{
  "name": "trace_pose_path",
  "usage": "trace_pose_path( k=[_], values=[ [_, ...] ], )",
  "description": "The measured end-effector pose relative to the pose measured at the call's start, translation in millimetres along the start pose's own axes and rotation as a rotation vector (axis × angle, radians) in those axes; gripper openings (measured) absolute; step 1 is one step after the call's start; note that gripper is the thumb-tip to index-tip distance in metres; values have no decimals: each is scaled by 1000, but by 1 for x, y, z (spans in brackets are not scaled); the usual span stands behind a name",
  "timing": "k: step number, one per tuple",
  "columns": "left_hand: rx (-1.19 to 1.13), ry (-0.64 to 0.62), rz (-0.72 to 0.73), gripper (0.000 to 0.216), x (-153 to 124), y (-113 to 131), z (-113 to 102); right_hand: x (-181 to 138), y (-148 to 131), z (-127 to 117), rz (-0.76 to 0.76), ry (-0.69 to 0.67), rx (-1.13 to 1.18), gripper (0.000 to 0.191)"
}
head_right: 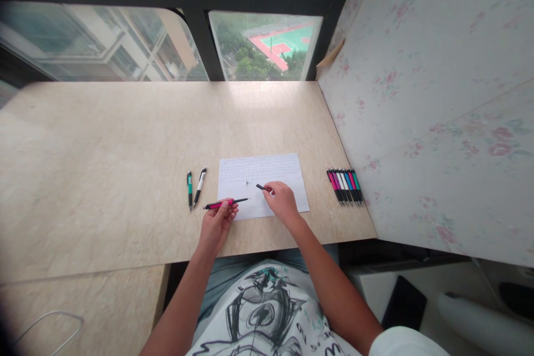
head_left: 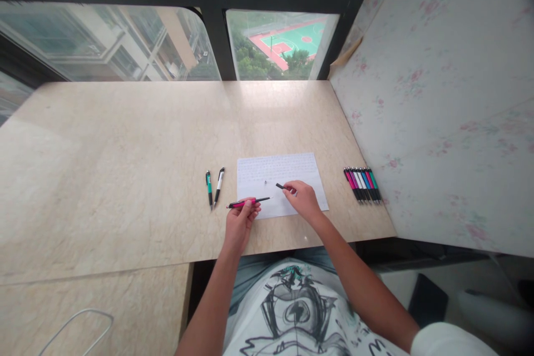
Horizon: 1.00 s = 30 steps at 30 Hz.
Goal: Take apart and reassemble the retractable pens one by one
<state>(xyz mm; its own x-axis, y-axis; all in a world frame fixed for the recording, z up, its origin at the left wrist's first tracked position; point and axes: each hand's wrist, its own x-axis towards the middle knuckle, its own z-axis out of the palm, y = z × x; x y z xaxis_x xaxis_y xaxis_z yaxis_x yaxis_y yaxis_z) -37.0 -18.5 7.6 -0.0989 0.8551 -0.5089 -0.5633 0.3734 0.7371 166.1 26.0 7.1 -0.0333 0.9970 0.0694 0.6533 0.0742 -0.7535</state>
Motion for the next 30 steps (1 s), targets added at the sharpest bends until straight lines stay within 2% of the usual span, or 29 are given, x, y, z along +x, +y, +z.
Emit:
trace_pose_path(
  k=[6, 11, 17, 21, 24, 30],
  values=[
    [-22, 14, 24, 31, -3, 4, -2, 20, -16, 34, 1, 73, -111, 15],
    [-36, 25, 21, 31, -5, 7, -5, 18, -19, 42, -7, 42, -138, 16],
    [-33, 8, 9, 30, -4, 4, -4, 6, -25, 23, 34, -22, 63, 24],
    [-3, -35, -13, 31, -3, 1, 2, -3, -29, 6, 27, -250, 306, 34],
    [39, -80, -33, 32, -4, -1, 6, -9, -31, -2, -1, -366, 333, 31],
    [74, -135, -53, 29, -4, -7, 11, -15, -22, -9, -1, -363, 325, 20]
  ],
)
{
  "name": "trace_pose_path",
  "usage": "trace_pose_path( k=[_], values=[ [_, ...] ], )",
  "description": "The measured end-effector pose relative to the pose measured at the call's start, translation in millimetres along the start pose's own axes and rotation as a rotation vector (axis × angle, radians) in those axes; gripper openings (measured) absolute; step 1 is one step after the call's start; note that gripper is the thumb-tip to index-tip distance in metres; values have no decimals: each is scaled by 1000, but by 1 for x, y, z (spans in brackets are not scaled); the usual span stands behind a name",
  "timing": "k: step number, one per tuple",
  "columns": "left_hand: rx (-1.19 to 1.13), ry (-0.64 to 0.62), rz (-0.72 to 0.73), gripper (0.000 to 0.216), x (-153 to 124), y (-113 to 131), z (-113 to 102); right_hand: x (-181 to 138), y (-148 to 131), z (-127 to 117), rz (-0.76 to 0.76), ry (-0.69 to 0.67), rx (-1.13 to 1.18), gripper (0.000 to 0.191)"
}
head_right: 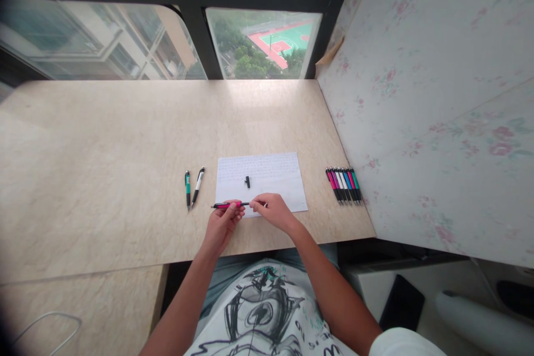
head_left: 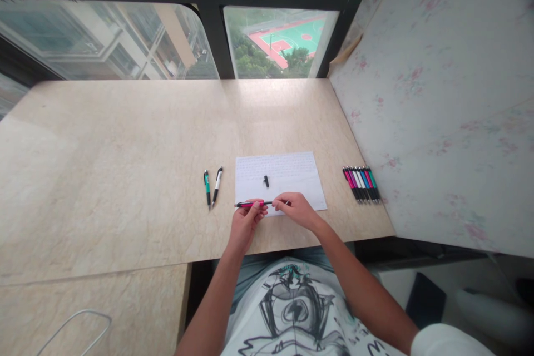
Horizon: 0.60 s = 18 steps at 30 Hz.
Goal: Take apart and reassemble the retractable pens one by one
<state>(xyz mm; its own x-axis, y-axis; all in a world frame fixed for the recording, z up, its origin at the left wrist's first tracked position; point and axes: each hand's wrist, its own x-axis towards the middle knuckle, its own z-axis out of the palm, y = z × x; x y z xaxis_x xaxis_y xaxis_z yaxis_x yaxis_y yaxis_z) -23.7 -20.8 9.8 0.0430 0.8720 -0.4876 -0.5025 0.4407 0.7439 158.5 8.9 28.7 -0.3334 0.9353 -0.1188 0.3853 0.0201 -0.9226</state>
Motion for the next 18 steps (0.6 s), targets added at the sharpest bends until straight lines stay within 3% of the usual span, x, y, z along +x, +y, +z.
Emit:
trace_pose_path(
  k=[13, 18],
  values=[
    [3, 27, -7, 30, -1, 1, 9, -6, 7, -5, -295, 134, -178, 8],
    [-1, 28, -7, 29, -1, 0, 9, -8, 4, -6, -204, 120, -202, 11]
  ],
)
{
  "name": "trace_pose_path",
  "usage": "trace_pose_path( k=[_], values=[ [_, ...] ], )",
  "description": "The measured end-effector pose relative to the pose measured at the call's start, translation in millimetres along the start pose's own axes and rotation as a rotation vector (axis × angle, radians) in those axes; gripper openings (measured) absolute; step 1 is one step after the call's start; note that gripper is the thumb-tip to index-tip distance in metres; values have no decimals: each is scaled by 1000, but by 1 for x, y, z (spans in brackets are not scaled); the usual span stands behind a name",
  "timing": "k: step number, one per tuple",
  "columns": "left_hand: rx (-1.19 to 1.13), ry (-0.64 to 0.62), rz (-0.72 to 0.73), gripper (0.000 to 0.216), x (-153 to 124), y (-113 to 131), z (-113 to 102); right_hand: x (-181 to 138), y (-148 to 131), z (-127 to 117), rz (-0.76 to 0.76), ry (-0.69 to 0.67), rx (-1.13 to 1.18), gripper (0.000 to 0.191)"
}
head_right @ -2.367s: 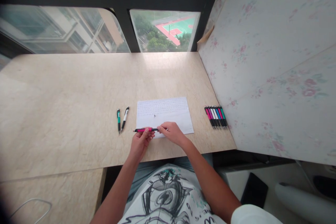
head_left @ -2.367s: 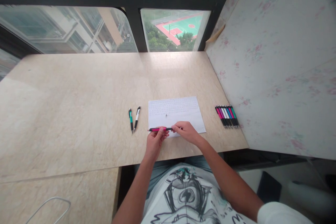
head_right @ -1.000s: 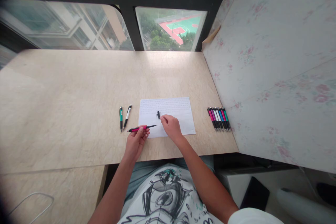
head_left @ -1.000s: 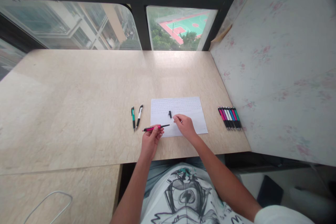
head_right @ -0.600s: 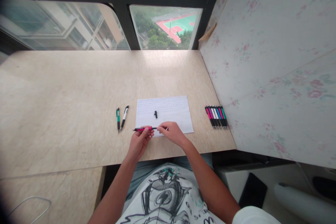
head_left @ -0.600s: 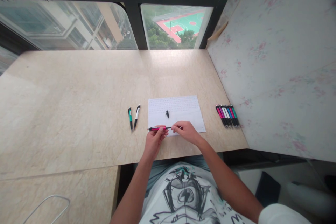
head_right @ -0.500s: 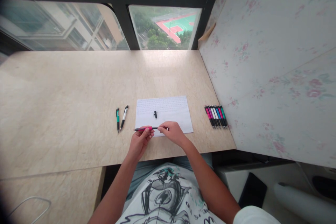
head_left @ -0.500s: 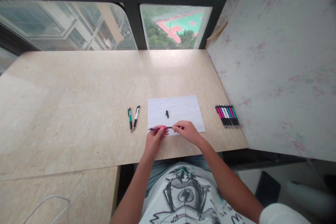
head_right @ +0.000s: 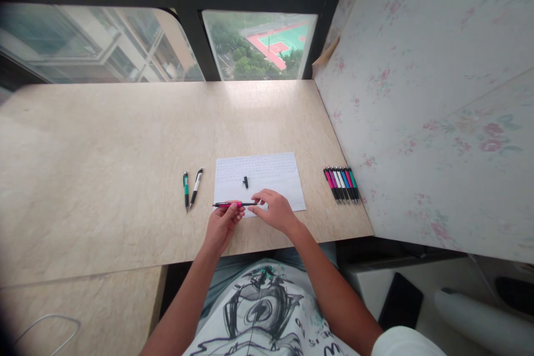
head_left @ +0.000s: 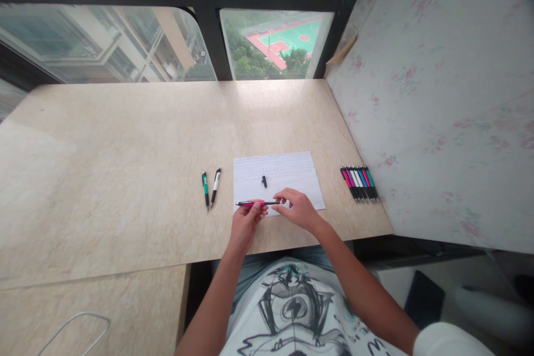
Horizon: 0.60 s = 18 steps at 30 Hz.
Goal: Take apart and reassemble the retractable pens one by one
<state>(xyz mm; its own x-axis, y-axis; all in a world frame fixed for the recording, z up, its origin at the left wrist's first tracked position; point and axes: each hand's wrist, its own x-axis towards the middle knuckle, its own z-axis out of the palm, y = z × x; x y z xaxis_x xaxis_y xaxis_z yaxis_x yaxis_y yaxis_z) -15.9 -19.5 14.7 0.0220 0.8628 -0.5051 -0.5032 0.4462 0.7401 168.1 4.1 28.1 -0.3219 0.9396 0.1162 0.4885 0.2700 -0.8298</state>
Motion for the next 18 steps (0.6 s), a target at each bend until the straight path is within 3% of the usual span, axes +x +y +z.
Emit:
trace_pose_path(
  k=[4, 10, 13, 15, 18],
  values=[
    [-5, -13, 1, 27, 0, -1, -1, 0, -1, 0, 43, -46, 30, 30],
    [-22, -24, 6, 25, 1, -3, -2, 0, -1, 0, 42, 23, 136, 4],
    [-18, -30, 1, 26, 2, -3, -2, 0, -2, 0, 91, 31, 164, 15],
    [-10, -29, 3, 28, 2, -3, -2, 0, -3, 0, 119, 6, 148, 11],
    [0, -23, 6, 29, 2, -3, -2, 0, -2, 0, 107, -36, 97, 28]
  ],
)
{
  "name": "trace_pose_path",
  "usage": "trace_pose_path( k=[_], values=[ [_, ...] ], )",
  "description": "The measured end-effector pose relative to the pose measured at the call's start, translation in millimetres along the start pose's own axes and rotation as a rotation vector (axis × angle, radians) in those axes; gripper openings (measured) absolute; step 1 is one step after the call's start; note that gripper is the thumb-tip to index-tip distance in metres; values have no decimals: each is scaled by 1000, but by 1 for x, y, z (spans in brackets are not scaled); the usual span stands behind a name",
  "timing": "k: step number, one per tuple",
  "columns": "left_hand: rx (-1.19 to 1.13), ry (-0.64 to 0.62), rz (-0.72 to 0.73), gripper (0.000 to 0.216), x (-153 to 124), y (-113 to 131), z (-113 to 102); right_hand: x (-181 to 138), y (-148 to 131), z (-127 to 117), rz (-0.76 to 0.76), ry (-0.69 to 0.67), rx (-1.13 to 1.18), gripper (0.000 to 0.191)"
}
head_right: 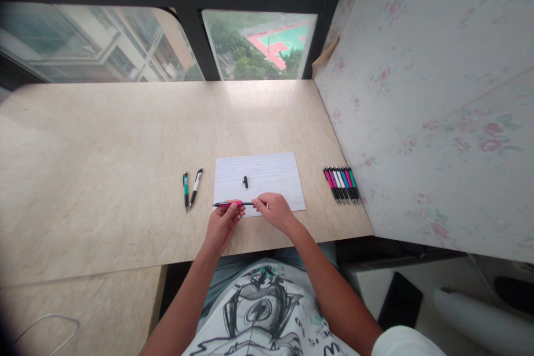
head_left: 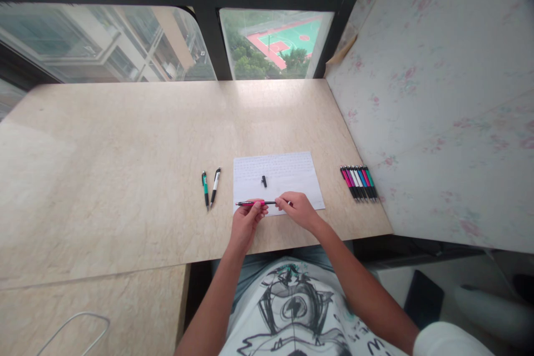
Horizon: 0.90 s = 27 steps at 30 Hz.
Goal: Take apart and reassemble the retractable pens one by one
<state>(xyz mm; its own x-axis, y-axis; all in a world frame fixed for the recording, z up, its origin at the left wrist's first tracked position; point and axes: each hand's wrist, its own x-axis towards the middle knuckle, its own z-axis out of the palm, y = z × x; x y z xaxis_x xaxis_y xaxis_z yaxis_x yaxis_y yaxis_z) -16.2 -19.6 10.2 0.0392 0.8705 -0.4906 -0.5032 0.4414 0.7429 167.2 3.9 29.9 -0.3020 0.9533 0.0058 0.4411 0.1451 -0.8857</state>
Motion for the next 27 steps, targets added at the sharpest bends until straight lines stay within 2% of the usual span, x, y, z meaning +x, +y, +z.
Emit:
trace_pose_path(
  k=[5, 8, 10, 14, 20, 24, 27],
  values=[
    [-6, 13, 11, 30, 0, -1, 0, 1, 1, 1, -28, 49, 54, 8],
    [-4, 9, 3, 31, -1, -1, 1, 1, 1, 2, 0, 70, 77, 16],
    [-10, 11, 0, 31, -1, -1, 1, 1, 1, 1, 16, 58, 58, 13],
    [-9, 21, 0, 32, -1, -1, 2, 2, 1, -1, -4, -11, 14, 32],
    [-12, 11, 5, 30, -1, -3, 1, 1, -1, -5, -47, 36, 12, 7],
    [-24, 2, 4, 29, -1, -4, 1, 0, -1, -3, -28, 59, 21, 24],
    [-24, -6, -1, 28, -1, -3, 2, -1, 0, -1, 0, 8, 1, 15]
  ],
)
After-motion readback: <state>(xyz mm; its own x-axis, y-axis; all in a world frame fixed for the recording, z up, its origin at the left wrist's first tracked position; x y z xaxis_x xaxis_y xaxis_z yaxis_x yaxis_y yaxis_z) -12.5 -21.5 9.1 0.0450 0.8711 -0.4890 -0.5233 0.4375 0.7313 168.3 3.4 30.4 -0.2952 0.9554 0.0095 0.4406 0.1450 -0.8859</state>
